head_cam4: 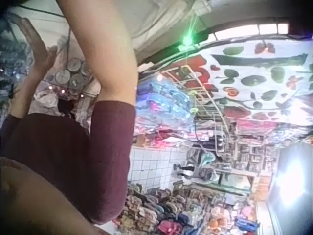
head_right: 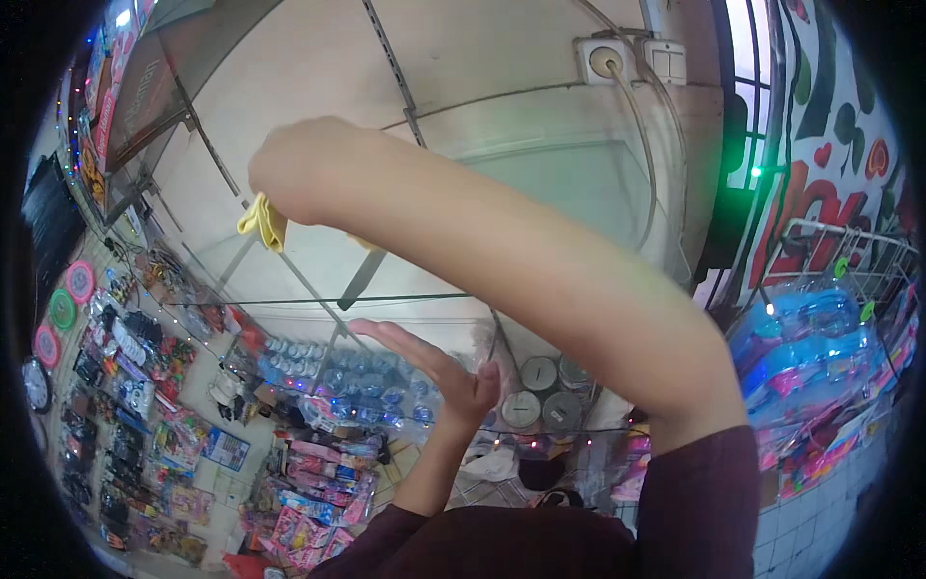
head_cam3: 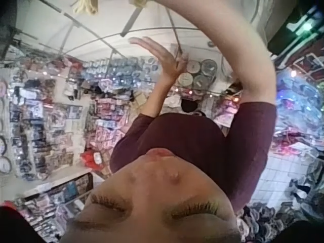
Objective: Cleaning a glass display shelf in a shop using a yellow cloth.
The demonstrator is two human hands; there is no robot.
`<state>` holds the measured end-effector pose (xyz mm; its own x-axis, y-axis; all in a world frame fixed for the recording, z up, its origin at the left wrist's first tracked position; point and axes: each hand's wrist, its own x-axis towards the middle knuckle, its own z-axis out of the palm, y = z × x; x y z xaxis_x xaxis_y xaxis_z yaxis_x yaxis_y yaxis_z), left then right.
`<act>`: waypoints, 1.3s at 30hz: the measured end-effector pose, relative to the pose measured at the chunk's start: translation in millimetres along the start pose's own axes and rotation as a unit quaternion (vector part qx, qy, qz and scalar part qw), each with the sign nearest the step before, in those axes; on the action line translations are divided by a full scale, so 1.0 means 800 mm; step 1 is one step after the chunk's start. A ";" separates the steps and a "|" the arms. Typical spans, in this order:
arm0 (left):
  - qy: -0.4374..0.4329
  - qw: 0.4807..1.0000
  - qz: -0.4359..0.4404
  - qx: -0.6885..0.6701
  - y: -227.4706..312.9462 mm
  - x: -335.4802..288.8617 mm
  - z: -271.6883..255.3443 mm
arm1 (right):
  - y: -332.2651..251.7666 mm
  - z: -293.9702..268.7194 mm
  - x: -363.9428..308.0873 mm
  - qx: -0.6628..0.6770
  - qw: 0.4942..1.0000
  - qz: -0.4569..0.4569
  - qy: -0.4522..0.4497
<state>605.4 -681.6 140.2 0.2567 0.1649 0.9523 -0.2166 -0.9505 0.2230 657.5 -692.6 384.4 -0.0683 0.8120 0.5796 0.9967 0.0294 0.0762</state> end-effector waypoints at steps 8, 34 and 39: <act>-0.028 0.996 -0.076 -0.041 -0.018 0.005 -0.005 | 0.052 0.156 0.105 -0.147 0.974 -0.152 -0.078; -0.047 0.990 -0.111 -0.079 -0.022 0.008 -0.011 | 0.104 -0.036 -0.051 0.337 0.762 0.120 -0.540; 0.001 0.989 -0.113 -0.095 -0.017 0.002 -0.013 | 0.110 -0.094 -0.030 0.119 0.779 0.233 -0.570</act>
<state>599.0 -665.8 140.7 0.3161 0.3686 0.8742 -0.3269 -0.8227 0.4651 743.1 -753.2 438.5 0.2531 0.7530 -0.6074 0.8908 -0.4263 -0.1573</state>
